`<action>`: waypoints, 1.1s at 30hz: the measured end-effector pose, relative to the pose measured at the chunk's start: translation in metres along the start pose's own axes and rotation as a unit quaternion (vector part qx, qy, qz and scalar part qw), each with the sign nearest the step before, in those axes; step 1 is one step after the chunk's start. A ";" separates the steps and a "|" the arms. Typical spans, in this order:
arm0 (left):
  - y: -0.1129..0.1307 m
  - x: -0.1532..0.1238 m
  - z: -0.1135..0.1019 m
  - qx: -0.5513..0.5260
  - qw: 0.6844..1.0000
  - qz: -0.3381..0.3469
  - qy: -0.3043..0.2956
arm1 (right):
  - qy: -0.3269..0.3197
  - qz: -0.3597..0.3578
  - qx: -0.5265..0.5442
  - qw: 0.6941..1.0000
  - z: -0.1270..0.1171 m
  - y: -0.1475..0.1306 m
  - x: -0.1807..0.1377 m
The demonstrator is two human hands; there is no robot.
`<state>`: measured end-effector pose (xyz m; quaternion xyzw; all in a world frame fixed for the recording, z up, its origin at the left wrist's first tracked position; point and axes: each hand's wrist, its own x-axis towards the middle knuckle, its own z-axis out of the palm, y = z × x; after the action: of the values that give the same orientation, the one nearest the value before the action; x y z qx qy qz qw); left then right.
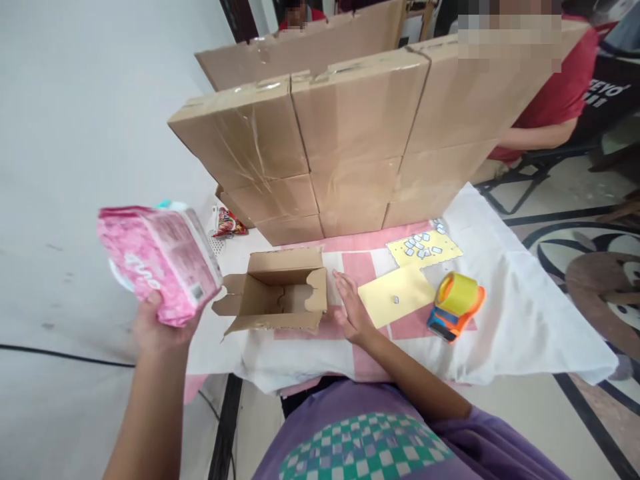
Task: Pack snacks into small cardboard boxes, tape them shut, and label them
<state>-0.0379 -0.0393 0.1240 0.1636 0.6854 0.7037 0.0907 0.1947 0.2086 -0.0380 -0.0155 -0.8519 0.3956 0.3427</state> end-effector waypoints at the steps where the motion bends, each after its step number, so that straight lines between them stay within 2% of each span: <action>1: -0.005 -0.007 0.004 0.014 1.000 0.001 -0.004 | -0.020 -0.025 -0.002 0.999 -0.010 -0.007 0.012; 3: -0.016 -0.013 0.010 0.056 0.998 0.001 -0.005 | -0.093 -0.082 -0.028 0.992 -0.023 -0.016 0.038; 6: -0.031 -0.007 0.016 0.092 0.996 -0.006 0.005 | -0.190 -0.135 -0.093 0.968 -0.029 -0.021 0.074; 10: -0.041 0.000 0.029 0.082 0.996 -0.019 0.003 | -0.213 -0.157 -0.157 0.952 -0.021 -0.015 0.086; 16: -0.047 -0.006 0.041 0.049 0.998 -0.036 -0.021 | -0.172 -0.163 -0.176 0.955 -0.017 -0.010 0.070; 19: -0.053 -0.009 0.038 0.080 0.995 -0.051 -0.034 | -0.139 -0.148 -0.165 0.965 -0.015 -0.008 0.066; 22: -0.063 -0.007 0.031 0.158 0.985 -0.035 -0.060 | -0.063 -0.113 -0.105 0.986 -0.012 0.001 0.057; 26: -0.075 -0.001 0.023 0.307 0.943 0.061 -0.111 | 0.034 -0.073 -0.019 0.997 -0.006 0.014 0.038; 30: -0.080 0.010 0.022 0.400 0.889 0.115 -0.192 | 0.054 -0.060 0.033 0.996 -0.002 0.014 0.022; 33: -0.072 0.022 0.030 0.437 0.848 0.164 -0.250 | 0.070 -0.033 0.043 0.996 -0.001 0.012 0.018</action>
<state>-0.0548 -0.0004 0.0550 0.4671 0.8392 0.2715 0.0614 0.1787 0.2229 -0.0360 -0.0001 -0.8081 0.4182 0.4148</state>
